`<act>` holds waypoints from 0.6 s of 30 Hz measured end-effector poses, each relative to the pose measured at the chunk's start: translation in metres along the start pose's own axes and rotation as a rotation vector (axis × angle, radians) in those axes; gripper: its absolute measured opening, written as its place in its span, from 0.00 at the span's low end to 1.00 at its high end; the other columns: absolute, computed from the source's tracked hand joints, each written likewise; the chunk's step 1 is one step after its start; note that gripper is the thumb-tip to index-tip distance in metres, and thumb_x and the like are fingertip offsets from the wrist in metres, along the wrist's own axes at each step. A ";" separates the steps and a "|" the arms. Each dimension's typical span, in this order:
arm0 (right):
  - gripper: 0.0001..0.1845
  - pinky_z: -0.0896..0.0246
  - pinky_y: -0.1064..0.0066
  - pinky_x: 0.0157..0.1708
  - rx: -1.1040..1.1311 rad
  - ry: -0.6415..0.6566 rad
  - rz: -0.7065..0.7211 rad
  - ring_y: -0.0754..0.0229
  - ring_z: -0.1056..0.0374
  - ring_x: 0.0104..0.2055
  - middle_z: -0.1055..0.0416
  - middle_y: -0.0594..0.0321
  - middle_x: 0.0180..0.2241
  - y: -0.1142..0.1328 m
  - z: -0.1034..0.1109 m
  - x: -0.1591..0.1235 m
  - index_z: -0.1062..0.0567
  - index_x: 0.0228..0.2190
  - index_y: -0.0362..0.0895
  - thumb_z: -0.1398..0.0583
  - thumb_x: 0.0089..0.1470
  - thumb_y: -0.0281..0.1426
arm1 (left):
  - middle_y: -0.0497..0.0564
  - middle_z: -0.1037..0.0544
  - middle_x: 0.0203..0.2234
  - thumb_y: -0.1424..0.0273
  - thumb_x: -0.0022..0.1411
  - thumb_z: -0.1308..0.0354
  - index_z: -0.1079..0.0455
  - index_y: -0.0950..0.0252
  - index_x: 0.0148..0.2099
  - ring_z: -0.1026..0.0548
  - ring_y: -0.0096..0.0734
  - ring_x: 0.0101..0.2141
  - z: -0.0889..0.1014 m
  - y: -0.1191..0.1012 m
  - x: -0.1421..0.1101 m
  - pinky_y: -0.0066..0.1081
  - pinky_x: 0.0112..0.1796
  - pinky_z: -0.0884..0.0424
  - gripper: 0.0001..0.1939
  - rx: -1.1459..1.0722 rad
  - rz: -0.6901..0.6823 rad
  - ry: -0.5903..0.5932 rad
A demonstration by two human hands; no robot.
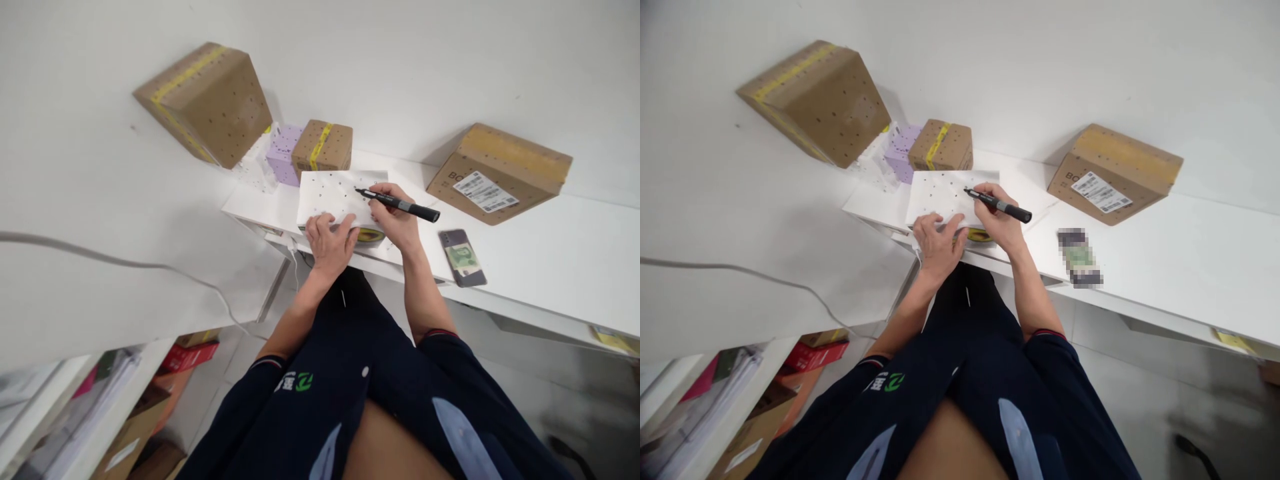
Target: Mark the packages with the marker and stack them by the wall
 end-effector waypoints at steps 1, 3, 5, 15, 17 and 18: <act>0.08 0.39 0.76 0.25 0.002 -0.017 0.006 0.69 0.37 0.24 0.29 0.71 0.27 -0.001 0.000 -0.001 0.25 0.36 0.47 0.35 0.54 0.36 | 0.61 0.33 0.47 0.51 0.71 0.52 0.21 0.57 0.52 0.39 0.49 0.53 0.000 0.000 0.000 0.52 0.62 0.48 0.24 0.001 -0.004 -0.014; 0.08 0.41 0.76 0.23 0.018 -0.058 0.001 0.69 0.38 0.22 0.32 0.72 0.23 -0.004 0.000 -0.003 0.28 0.33 0.47 0.37 0.58 0.38 | 0.61 0.34 0.47 0.52 0.71 0.51 0.20 0.57 0.52 0.39 0.49 0.53 -0.001 0.000 0.000 0.52 0.62 0.47 0.23 0.006 -0.009 -0.026; 0.13 0.42 0.76 0.22 0.010 -0.095 -0.002 0.69 0.39 0.20 0.33 0.72 0.21 -0.006 0.000 -0.004 0.30 0.30 0.47 0.39 0.60 0.42 | 0.61 0.34 0.47 0.53 0.70 0.50 0.21 0.57 0.52 0.39 0.49 0.53 -0.002 0.001 -0.001 0.52 0.63 0.48 0.22 0.008 -0.004 -0.018; 0.15 0.45 0.73 0.23 -0.202 -0.072 0.083 0.67 0.40 0.20 0.36 0.73 0.17 0.003 0.000 -0.006 0.30 0.27 0.46 0.39 0.60 0.42 | 0.61 0.33 0.47 0.51 0.70 0.51 0.21 0.58 0.52 0.38 0.48 0.55 -0.006 0.006 -0.002 0.54 0.64 0.50 0.24 -0.022 0.016 0.001; 0.15 0.46 0.73 0.23 -0.223 -0.061 0.093 0.68 0.40 0.19 0.36 0.73 0.17 0.004 -0.001 -0.005 0.30 0.27 0.46 0.39 0.60 0.42 | 0.61 0.33 0.47 0.50 0.70 0.51 0.21 0.58 0.52 0.38 0.49 0.55 -0.007 0.006 -0.002 0.54 0.64 0.50 0.24 -0.034 0.013 -0.004; 0.15 0.46 0.73 0.23 -0.226 -0.056 0.096 0.68 0.40 0.19 0.36 0.73 0.17 0.004 -0.002 -0.005 0.30 0.27 0.46 0.39 0.60 0.42 | 0.61 0.33 0.47 0.50 0.70 0.52 0.21 0.58 0.52 0.38 0.49 0.55 -0.008 0.007 -0.002 0.54 0.64 0.50 0.25 -0.034 0.012 -0.004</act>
Point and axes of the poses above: each hand's wrist, its own x-axis towards the middle knuckle, its own z-axis out of the back of the hand, y = z × x, the point moved 5 cm from there along x, towards the middle knuckle
